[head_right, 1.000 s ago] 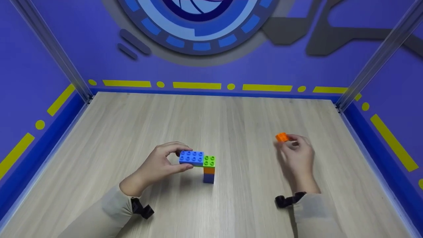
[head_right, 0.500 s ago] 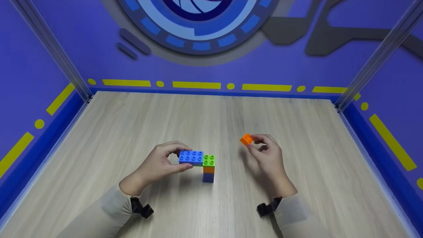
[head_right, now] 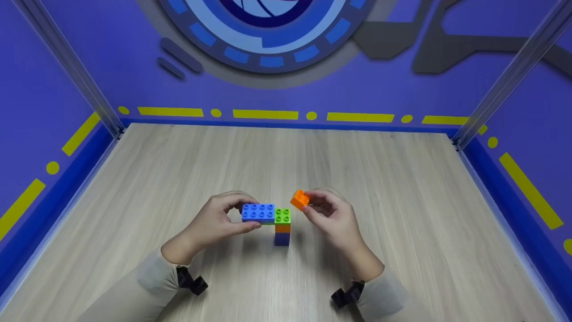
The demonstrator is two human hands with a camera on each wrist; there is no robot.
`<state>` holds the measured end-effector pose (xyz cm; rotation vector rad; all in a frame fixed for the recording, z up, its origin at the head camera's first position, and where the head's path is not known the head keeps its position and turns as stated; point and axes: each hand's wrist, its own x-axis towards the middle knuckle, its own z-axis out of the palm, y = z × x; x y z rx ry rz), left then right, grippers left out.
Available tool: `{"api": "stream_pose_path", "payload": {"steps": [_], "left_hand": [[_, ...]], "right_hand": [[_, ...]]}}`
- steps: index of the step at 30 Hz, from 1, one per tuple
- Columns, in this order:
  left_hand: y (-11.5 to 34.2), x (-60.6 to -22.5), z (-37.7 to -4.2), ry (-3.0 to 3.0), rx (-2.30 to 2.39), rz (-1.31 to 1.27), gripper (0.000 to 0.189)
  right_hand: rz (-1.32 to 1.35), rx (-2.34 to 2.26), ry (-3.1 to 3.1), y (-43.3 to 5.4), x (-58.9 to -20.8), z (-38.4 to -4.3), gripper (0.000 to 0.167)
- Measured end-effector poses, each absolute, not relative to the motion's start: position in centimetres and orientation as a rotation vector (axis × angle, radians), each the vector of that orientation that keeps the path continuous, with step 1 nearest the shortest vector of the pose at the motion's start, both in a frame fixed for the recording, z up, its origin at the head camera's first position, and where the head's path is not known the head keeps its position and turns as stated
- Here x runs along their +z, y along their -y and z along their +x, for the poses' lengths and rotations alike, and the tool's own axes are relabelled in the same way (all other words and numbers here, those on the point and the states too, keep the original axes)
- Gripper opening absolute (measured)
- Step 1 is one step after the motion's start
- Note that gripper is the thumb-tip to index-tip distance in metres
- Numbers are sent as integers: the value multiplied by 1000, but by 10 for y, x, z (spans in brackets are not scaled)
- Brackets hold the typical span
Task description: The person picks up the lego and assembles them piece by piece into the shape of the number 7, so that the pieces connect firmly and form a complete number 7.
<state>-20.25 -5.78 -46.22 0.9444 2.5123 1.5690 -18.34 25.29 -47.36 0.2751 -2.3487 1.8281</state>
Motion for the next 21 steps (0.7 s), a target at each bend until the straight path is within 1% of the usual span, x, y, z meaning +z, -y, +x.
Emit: {"api": "stream_pose_path", "payload": {"steps": [3, 10, 14, 21], "left_hand": [[58, -462, -202, -2514, 1561, 930, 38], [58, -462, -201, -2518, 1555, 928, 38], [58, -461, -201, -2517, 1566, 946, 37], [57, -460, -201, -2520, 1548, 927, 37]], "right_hand": [[359, 1847, 2332, -247, -472, -178, 32], [692, 1851, 2219, -245, -477, -176, 37], [749, 1836, 2191, -245, -479, -177, 39], [765, 1856, 2138, -243, -481, -175, 40]]}}
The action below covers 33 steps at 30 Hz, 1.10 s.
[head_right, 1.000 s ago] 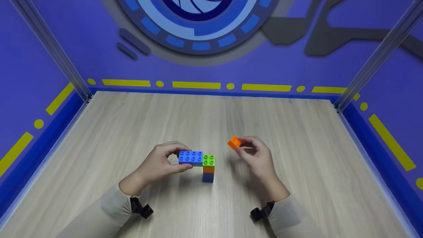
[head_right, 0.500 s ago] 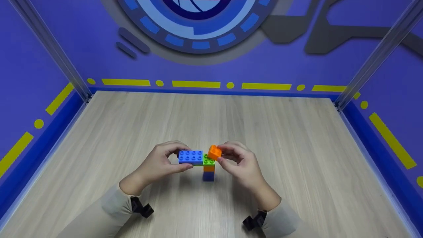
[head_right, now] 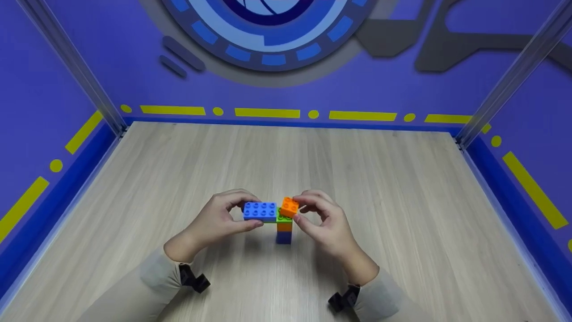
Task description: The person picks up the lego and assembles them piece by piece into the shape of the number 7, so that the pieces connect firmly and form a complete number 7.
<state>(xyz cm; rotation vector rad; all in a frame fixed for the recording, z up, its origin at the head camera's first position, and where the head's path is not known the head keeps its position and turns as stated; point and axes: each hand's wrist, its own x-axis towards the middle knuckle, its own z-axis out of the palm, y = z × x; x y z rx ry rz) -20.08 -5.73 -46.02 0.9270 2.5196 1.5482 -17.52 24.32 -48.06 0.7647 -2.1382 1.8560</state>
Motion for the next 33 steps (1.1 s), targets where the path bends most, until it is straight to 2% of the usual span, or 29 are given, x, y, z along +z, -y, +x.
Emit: {"api": "stream_pose_path", "payload": {"steps": [14, 23, 33], "left_hand": [[56, -464, -201, -2501, 1558, 915, 38], [54, -462, -202, -2508, 1576, 959, 38], [56, -465, -202, -2513, 1568, 955, 38]], "right_hand": [[832, 1890, 2179, -242, -482, -172, 42], [597, 2009, 2082, -225, -487, -166, 27], [561, 1969, 2045, -206, -498, -163, 29]]}}
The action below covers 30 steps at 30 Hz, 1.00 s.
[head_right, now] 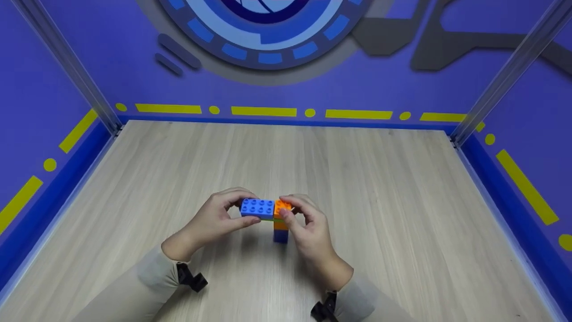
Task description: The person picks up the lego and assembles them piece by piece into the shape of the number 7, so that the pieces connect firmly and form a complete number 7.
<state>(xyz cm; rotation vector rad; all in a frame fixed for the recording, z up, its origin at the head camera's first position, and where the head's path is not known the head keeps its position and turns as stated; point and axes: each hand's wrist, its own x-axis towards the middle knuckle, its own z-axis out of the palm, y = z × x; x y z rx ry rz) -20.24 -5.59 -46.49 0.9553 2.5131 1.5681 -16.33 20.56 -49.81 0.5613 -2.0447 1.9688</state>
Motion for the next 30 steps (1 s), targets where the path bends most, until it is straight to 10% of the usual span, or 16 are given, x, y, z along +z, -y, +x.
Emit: {"api": "stream_pose_path", "payload": {"steps": [30], "left_hand": [[54, -467, -202, -2455, 1611, 873, 36]], "right_hand": [[695, 2068, 2044, -209, -505, -172, 27]]}}
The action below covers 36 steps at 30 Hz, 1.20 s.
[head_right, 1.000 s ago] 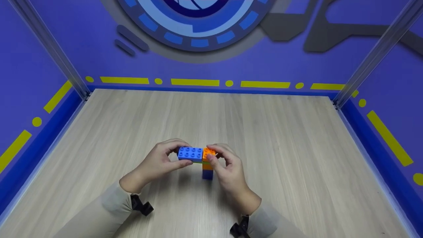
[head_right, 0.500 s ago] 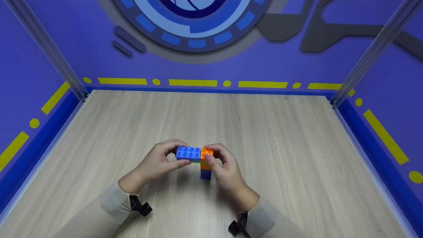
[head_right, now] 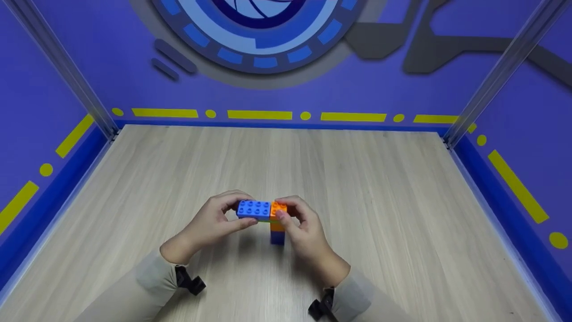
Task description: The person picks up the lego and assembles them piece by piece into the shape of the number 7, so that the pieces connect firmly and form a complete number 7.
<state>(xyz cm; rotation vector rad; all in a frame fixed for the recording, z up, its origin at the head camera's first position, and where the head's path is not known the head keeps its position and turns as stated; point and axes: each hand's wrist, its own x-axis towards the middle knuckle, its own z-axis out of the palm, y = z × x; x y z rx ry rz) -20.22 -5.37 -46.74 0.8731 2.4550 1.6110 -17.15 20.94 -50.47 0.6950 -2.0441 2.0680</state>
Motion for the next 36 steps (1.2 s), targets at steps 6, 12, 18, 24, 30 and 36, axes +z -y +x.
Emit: {"api": "stream_pose_path", "payload": {"steps": [6, 12, 18, 24, 30, 36], "left_hand": [[54, -468, -202, -2449, 1610, 856, 37], [55, -468, -200, -2445, 1616, 837, 37], [54, -467, -199, -2445, 1613, 863, 36], [52, -464, -202, -2495, 1568, 905, 36], [52, -461, -203, -2575, 1458, 1033, 39], [57, -459, -204, -2668, 1406, 1237, 42]], "right_hand": [[646, 2073, 2072, -209, -504, -171, 28], [634, 2138, 2079, -208, -500, -170, 26], [696, 2029, 2130, -210, -496, -171, 24], [753, 1902, 2151, -213, -497, -175, 26], [805, 1952, 2092, -213, -503, -179, 26], [814, 1982, 2079, -211, -502, -180, 26]]}}
